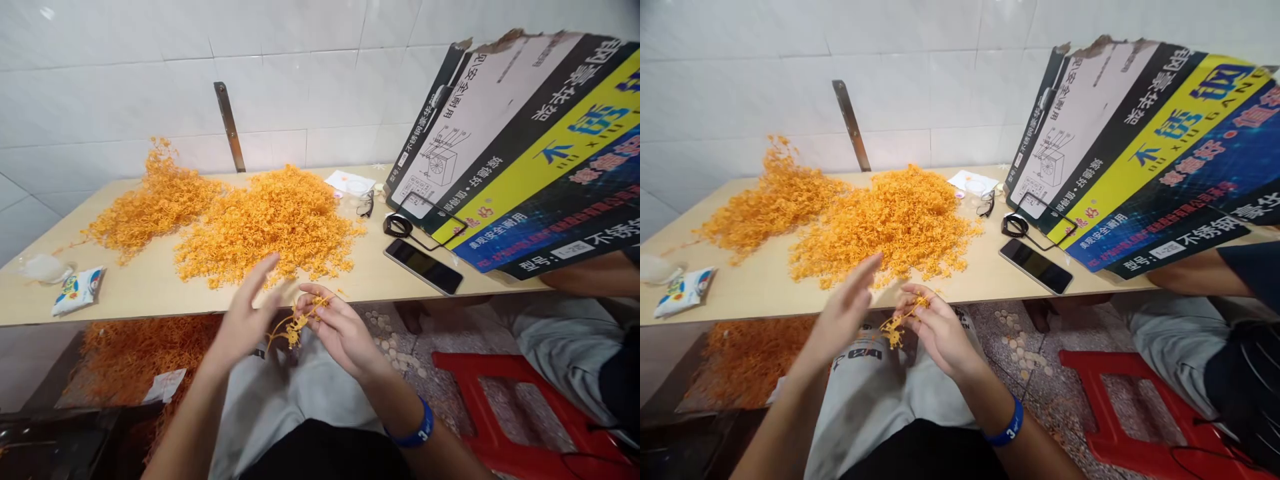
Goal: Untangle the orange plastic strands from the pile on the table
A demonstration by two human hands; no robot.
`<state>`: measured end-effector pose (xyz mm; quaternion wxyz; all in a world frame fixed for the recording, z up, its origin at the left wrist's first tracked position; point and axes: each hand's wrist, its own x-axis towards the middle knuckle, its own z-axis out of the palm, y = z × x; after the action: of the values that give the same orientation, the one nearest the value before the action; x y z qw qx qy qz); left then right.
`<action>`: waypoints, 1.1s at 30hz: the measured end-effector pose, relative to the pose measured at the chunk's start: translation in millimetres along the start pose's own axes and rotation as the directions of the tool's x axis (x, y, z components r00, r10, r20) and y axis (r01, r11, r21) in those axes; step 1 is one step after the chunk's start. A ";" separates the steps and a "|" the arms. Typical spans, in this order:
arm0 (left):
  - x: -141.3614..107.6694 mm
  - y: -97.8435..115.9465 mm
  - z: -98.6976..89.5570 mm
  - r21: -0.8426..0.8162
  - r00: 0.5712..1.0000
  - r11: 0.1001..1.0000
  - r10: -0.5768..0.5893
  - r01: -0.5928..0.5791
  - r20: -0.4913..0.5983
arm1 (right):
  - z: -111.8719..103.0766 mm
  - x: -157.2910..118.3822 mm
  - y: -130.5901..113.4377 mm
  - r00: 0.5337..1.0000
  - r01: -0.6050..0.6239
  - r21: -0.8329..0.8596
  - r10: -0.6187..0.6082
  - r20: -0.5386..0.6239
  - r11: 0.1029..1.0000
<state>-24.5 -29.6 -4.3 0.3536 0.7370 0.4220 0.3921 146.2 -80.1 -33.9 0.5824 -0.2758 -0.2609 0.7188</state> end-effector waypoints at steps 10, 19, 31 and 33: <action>-60.5 -10.9 52.9 -0.085 0.953 0.953 -0.281 0.290 0.110 | -21.8 -9.9 -6.5 0.999 0.029 -0.600 0.001 0.049 0.799; -75.4 -14.7 12.2 -0.002 0.967 0.967 -0.256 0.256 -0.012 | -16.0 -21.6 23.7 0.959 0.105 -0.832 0.165 0.229 0.544; -71.8 -8.4 20.6 -0.129 0.956 0.949 -0.292 0.288 -0.013 | -20.9 -28.9 50.8 0.912 -0.101 -0.615 0.320 0.257 0.782; -72.2 -10.3 21.0 -0.146 0.957 0.947 -0.289 0.285 -0.012 | -21.9 -29.3 55.8 0.926 -0.066 -0.562 0.261 0.273 0.824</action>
<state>-33.9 -94.5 -42.6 0.4518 0.6339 0.5013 0.3778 127.8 -118.0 -85.6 0.3617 -0.3234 -0.5248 0.6994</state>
